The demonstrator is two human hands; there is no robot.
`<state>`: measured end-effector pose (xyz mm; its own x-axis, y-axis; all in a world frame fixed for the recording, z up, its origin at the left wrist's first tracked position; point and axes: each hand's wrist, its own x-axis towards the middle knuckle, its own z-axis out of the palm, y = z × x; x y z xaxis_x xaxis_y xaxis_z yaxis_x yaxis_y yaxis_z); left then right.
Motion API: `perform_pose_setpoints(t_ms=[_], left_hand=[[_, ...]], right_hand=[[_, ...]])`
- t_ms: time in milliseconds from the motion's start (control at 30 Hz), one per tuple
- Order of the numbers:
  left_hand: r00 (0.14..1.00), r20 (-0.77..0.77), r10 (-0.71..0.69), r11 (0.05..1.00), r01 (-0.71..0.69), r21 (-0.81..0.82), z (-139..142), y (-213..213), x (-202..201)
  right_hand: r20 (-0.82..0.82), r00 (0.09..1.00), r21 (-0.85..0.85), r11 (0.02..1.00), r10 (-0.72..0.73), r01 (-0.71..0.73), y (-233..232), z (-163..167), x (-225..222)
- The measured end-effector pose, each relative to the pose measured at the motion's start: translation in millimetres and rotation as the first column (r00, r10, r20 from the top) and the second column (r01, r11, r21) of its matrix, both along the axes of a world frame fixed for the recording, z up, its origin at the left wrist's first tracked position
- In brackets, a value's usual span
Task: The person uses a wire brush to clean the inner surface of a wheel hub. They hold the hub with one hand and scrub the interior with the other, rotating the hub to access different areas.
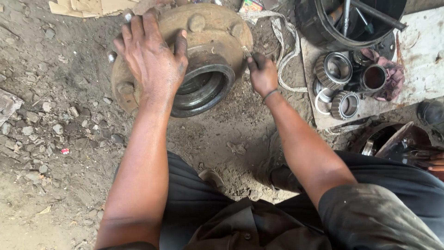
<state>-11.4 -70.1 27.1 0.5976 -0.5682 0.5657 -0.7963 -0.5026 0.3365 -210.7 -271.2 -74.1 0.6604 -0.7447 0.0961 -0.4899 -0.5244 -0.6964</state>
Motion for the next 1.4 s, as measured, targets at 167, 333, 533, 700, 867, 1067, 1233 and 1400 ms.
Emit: perform_pose_setpoints(t_ms=[167,333,533,700,867,1067,1233,1400], left_hand=[[1.000,0.001,-0.002,1.000,0.002,-0.003,-1,0,-2],[1.000,-0.011,-0.003,1.000,0.003,-0.020,-4,-3,-3],[1.000,-0.002,0.013,0.999,-0.013,-0.043,-8,-10,-2],[0.999,0.030,0.033,0.997,-0.031,-0.069,-11,-12,-2],[1.000,-0.026,0.017,0.998,-0.019,-0.057,-14,-12,0],[0.997,-0.077,0.000,0.997,-0.005,-0.073,-16,-17,2],[1.000,-0.002,0.005,0.997,-0.005,-0.071,-17,-15,1],[0.992,-0.123,-0.034,0.996,0.023,-0.092,-17,-17,4]], right_hand=[[-0.023,0.997,-0.170,0.983,-0.070,0.065,10,25,10],[-0.059,0.997,-0.330,0.944,-0.052,0.030,14,53,11],[0.064,0.998,-0.385,0.923,-0.008,0.032,25,70,12],[-0.130,0.990,-0.412,0.905,0.055,-0.105,20,83,29],[-0.240,0.967,-0.522,0.829,0.080,-0.199,26,97,28],[-0.411,0.910,-0.478,0.839,0.048,-0.260,25,102,25],[-0.256,0.964,-0.507,0.837,0.078,-0.203,9,98,35],[-0.189,0.974,-0.541,0.815,0.121,-0.206,2,102,42]])
